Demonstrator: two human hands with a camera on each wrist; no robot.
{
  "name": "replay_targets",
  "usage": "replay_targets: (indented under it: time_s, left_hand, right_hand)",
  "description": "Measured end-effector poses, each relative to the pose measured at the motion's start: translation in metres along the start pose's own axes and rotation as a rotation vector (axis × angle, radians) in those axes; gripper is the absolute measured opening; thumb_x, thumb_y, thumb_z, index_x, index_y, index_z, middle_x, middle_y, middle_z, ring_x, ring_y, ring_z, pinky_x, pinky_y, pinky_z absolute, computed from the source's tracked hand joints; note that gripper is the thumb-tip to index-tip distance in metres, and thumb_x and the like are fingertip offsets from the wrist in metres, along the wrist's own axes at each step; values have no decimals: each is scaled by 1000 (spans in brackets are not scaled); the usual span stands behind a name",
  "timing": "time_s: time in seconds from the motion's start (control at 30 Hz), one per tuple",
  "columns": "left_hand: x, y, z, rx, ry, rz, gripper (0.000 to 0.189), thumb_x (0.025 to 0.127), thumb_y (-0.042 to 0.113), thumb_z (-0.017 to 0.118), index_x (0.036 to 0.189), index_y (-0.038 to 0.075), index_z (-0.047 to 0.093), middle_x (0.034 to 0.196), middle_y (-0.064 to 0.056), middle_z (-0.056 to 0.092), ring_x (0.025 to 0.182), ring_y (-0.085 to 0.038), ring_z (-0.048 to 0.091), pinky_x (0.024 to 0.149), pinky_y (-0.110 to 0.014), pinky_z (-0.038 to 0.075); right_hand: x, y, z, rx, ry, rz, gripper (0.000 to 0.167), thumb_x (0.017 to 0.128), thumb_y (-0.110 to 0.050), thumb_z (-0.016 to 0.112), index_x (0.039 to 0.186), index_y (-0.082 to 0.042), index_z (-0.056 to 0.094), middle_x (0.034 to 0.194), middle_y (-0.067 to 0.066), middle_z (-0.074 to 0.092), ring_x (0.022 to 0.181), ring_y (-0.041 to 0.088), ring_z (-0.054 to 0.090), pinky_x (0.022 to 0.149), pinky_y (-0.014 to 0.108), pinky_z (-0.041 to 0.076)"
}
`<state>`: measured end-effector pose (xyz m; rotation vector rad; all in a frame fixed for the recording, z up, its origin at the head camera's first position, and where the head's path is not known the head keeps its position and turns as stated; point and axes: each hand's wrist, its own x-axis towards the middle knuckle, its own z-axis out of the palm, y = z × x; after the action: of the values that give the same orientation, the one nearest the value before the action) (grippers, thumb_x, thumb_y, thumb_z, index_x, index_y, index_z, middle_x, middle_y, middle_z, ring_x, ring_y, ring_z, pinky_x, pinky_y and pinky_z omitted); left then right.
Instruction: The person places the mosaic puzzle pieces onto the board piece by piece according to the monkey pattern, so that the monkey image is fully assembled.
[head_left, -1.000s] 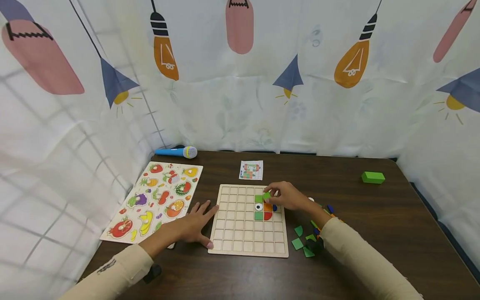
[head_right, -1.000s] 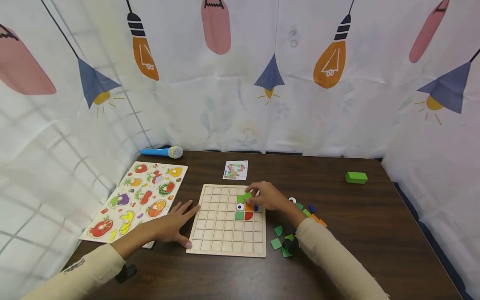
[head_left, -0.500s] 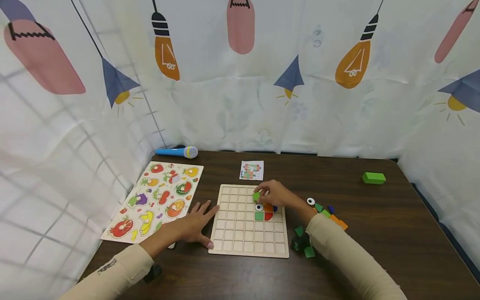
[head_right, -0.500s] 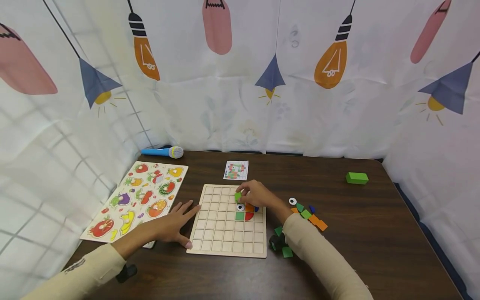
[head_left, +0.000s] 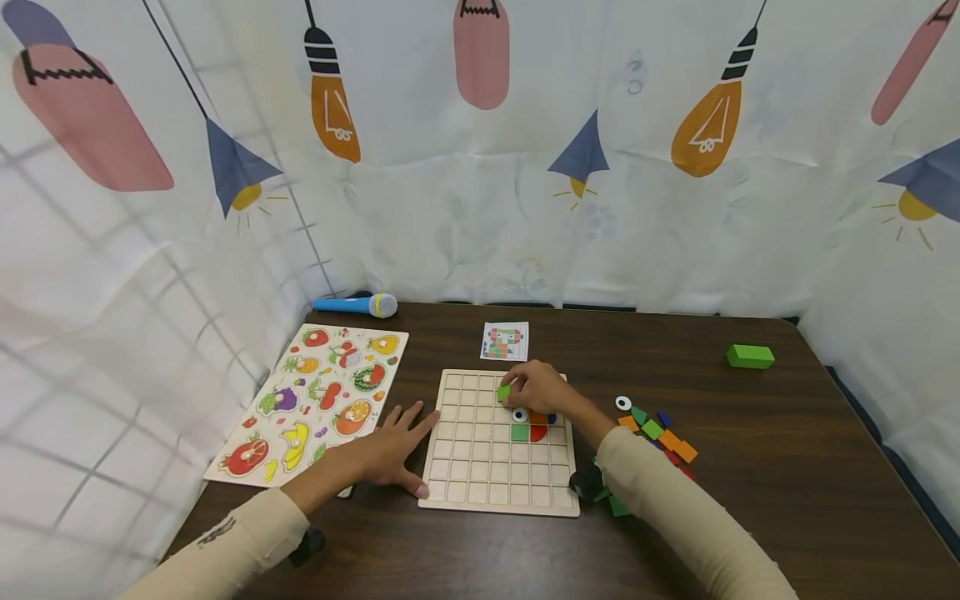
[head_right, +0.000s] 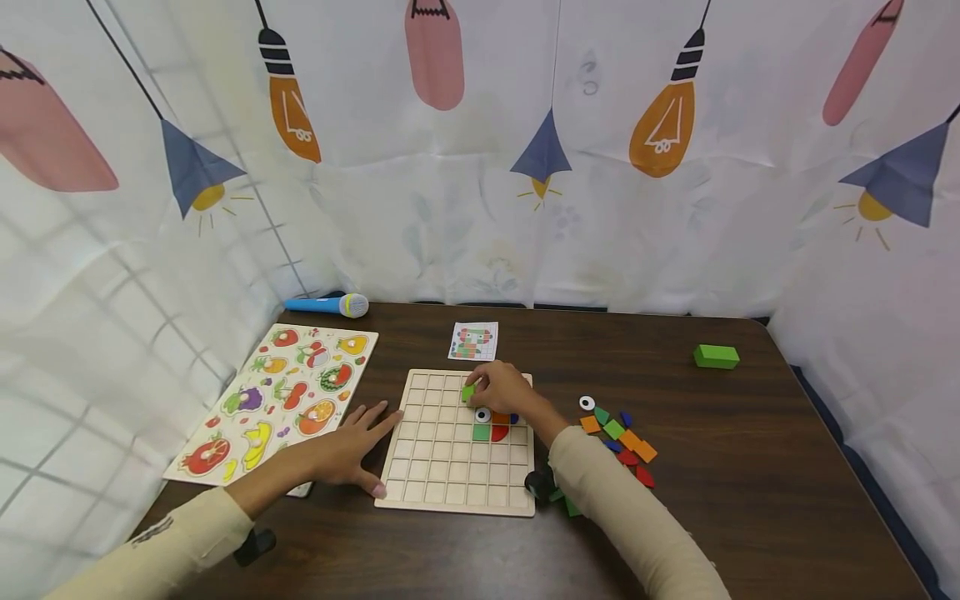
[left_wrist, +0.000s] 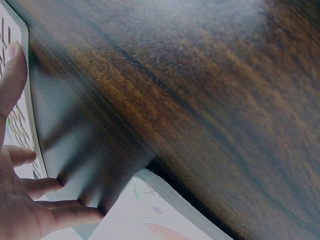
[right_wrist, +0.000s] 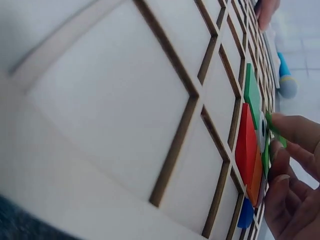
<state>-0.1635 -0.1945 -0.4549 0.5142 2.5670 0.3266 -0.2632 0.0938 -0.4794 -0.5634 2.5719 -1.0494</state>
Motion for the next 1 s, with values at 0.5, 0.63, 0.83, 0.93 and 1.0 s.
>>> replay_targets:
  time_s: [0.5,0.63,0.83,0.93,1.0]
  left_hand:
    - [1,0,0,-3,4,7,113,73,51,85,160,16,23,166,-24,13,148,-57,13,111,-69,29]
    - [-1,2,-1,-4,4,15,113,73,51,85,160,14,23,165,-26,14,147,-59,14,110,-70,30]
    - [-1,2,-2,4,2,16,113,73,52,85,160,14,23,165,-25,14,147,-59,14,111,-70,29]
    - [0,2,-1,9,0,8,113,73,52,85,160,15,23,165,-25,14,147,-58,14,111,-69,30]
    - [1,2,-1,12,0,4,113,73,53,85,160,15,24,165,-25,14,147,-58,14,111,-68,30]
  right_hand:
    - [0,-10,2,-90,14,58,19,83,-22,84,100,-15,79,80,-4,64,70,12,56,63,25,44]
    - [0,-12,4,-109,16,68,18,83,-23,84,100,-17,79,80,-5,64,70,12,55,63,26,43]
    - [0,-14,5,-120,9,77,19,85,-25,82,102,-18,79,80,-5,64,71,13,56,62,27,44]
    - [-1,-12,3,-111,3,52,20,87,-26,80,104,-17,78,82,-6,66,72,12,56,63,26,45]
    - [-4,-8,0,-86,-3,-1,21,89,-25,78,107,-15,77,85,-5,68,73,12,57,64,27,47]
